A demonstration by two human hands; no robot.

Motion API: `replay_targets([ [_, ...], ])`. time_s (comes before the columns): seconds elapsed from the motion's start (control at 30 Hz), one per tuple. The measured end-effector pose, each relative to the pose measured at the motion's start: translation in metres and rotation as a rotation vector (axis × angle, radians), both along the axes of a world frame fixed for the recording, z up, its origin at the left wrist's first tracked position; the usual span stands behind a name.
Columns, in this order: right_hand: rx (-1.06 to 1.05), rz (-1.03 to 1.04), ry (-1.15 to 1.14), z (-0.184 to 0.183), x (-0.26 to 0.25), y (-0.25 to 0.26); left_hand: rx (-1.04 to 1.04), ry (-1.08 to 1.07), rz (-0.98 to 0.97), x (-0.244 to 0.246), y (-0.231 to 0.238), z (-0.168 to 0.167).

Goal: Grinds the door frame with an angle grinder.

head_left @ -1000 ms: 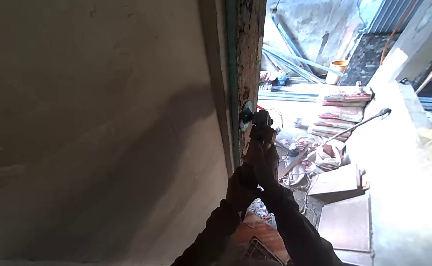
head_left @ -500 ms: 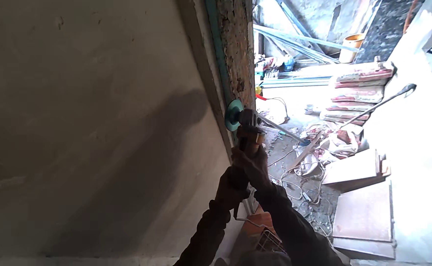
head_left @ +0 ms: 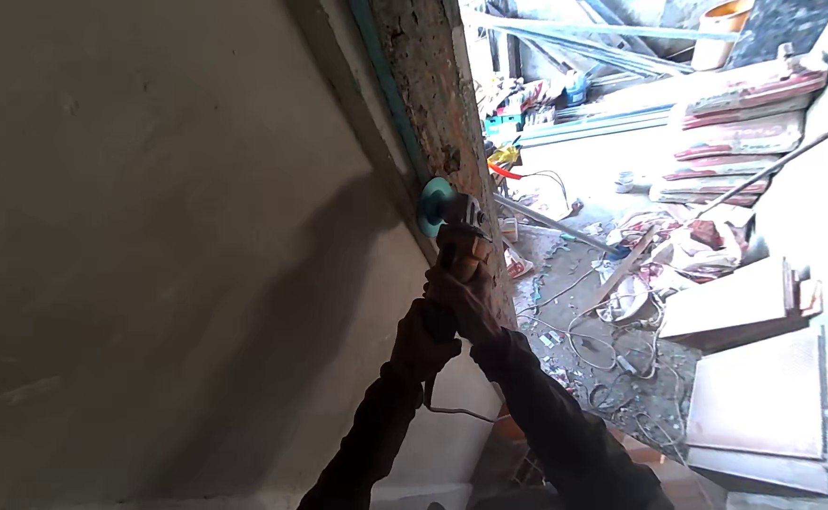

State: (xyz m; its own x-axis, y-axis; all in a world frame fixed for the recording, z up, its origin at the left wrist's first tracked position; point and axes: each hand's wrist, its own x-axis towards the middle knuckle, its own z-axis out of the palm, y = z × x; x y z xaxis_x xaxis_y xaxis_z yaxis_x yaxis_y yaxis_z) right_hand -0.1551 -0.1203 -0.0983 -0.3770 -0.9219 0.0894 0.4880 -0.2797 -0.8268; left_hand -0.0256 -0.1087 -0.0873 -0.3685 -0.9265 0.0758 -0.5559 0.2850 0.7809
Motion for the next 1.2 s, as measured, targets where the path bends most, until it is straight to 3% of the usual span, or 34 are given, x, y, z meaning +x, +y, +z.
replay_targets([
  [0.13,-0.001,-0.027,0.044,0.007,-0.001,-0.005,0.033,0.081,-0.017,-0.001,-0.006,0.003],
  [0.37,0.063,-0.034,-0.010,-0.004,-0.004,-0.002,0.103,-0.001,-0.012,-0.004,-0.005,-0.004],
  [0.57,-0.017,-0.042,0.026,0.011,0.000,-0.007,0.014,0.089,-0.023,0.000,-0.008,0.006],
  [0.8,0.033,-0.035,-0.047,-0.007,0.001,-0.004,0.083,0.021,-0.019,0.001,-0.005,-0.006],
  [1.2,-0.057,-0.027,0.023,0.041,-0.003,-0.011,0.012,0.131,-0.031,-0.003,-0.008,0.038],
])
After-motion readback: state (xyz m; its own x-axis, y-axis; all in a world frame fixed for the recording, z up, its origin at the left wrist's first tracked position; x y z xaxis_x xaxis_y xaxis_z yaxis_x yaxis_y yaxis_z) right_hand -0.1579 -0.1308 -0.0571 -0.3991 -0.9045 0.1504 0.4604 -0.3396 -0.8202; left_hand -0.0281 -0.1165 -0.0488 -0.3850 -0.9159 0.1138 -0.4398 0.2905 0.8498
